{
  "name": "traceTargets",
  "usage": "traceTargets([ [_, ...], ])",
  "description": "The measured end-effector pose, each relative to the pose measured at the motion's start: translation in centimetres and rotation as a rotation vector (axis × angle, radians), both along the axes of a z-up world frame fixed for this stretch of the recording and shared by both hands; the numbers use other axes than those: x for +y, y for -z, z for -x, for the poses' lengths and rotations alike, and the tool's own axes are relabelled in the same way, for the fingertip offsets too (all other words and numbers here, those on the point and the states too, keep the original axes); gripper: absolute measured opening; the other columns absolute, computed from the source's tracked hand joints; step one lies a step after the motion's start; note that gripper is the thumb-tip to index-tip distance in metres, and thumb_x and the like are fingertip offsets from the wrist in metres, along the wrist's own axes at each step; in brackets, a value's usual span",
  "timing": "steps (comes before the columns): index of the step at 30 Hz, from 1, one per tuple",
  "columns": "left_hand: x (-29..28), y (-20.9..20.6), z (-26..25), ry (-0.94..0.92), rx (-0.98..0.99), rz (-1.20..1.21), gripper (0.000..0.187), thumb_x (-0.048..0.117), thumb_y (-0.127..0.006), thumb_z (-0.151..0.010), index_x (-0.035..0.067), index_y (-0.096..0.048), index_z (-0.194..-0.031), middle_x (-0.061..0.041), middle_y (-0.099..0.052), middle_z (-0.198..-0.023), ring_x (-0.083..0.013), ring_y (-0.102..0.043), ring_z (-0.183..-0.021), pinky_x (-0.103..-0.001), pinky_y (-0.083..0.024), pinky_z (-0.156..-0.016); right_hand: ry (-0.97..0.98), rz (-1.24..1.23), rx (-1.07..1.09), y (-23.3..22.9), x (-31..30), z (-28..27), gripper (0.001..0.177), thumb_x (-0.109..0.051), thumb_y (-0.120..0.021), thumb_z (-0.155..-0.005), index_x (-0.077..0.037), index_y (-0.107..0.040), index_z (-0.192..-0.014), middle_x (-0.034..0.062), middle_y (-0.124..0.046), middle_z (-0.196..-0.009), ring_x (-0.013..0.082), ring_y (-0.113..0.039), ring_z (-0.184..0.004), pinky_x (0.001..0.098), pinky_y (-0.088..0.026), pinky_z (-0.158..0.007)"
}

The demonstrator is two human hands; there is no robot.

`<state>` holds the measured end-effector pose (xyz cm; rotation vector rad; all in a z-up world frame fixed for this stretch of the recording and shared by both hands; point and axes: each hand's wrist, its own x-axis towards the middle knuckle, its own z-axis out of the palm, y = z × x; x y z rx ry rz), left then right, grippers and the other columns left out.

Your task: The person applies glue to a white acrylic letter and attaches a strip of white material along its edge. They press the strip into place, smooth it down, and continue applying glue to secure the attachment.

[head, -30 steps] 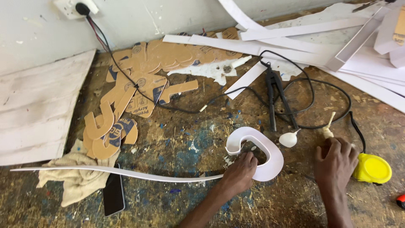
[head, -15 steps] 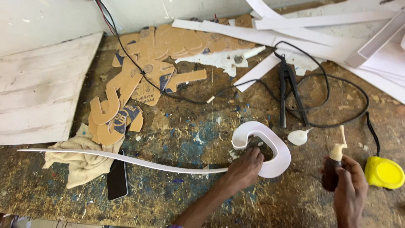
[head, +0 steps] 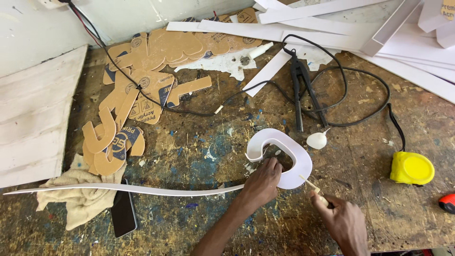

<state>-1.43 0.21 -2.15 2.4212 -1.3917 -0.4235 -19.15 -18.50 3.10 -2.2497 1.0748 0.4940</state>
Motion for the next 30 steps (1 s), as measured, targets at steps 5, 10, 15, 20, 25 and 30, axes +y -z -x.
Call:
traceTargets([
  [5,0.1,-0.2,0.0,0.004,0.004,0.016,0.044,-0.012,-0.076,-0.087,-0.006,-0.06,-0.127,-0.019,-0.053,-0.126,-0.035,-0.055,-0.118,-0.05,-0.057,-0.101,-0.034,0.017,-0.007,-0.7,0.8,-0.9,0.067,-0.078,-0.053,-0.102,-0.021,-0.076,-0.077,0.0004,-0.064,-0.058,0.0147,-0.06,-0.053,0.0282,-0.049,-0.059],
  [10,0.3,0.0,0.0,0.013,-0.021,0.07,0.039,-0.012,-0.076,-0.088,-0.004,-0.059,-0.122,-0.018,-0.051,-0.121,-0.0354,-0.054,-0.115,-0.053,-0.057,-0.097,0.011,0.012,0.01,-0.3,0.6,-1.2,0.067,-0.078,-0.052,-0.102,-0.018,-0.074,-0.079,0.0107,-0.07,-0.066,0.0266,-0.069,-0.066,0.0386,-0.052,-0.072],
  [15,0.3,-0.3,0.0,0.019,-0.043,0.064,0.042,-0.012,-0.079,-0.084,-0.001,-0.06,-0.12,-0.017,-0.053,-0.12,-0.0328,-0.055,-0.114,-0.049,-0.057,-0.099,-0.055,0.018,0.017,-0.8,0.8,-1.9,0.061,-0.075,-0.056,-0.102,-0.022,-0.079,-0.082,0.0041,-0.068,-0.06,0.0194,-0.064,-0.059,0.0325,-0.049,-0.066],
  [20,0.2,-0.3,0.2,0.007,-0.057,0.082,0.035,-0.014,-0.076,-0.087,-0.001,-0.06,-0.115,-0.018,-0.053,-0.117,-0.0343,-0.056,-0.11,-0.05,-0.058,-0.09,-0.055,-0.031,-0.199,4.2,-0.4,0.0,0.062,-0.069,-0.056,-0.105,-0.016,-0.079,-0.082,-0.0021,-0.056,-0.055,0.0117,-0.044,-0.048,0.0291,-0.035,-0.05],
  [25,0.0,-1.3,0.3,-0.054,0.022,0.068,0.031,-0.016,-0.075,-0.089,0.002,-0.056,-0.105,-0.017,-0.051,-0.113,-0.0347,-0.054,-0.103,-0.052,-0.052,-0.072,-0.012,0.163,-0.045,1.1,-2.3,-2.1,0.066,-0.075,-0.037,-0.116,-0.025,-0.08,-0.125,0.0066,-0.087,-0.089,0.0192,-0.068,-0.056,0.0295,-0.051,-0.05],
  [30,0.1,1.1,0.6,-0.01,-0.092,0.087,0.025,-0.013,-0.064,-0.1,-0.005,-0.062,-0.123,-0.019,-0.058,-0.116,-0.0316,-0.059,-0.104,-0.047,-0.06,-0.091,0.032,0.55,-0.702,4.1,-4.6,-1.7,0.077,-0.036,-0.097,-0.114,0.013,-0.065,-0.163,0.036,-0.063,-0.151,0.052,-0.063,-0.133,0.0718,-0.055,-0.097],
])
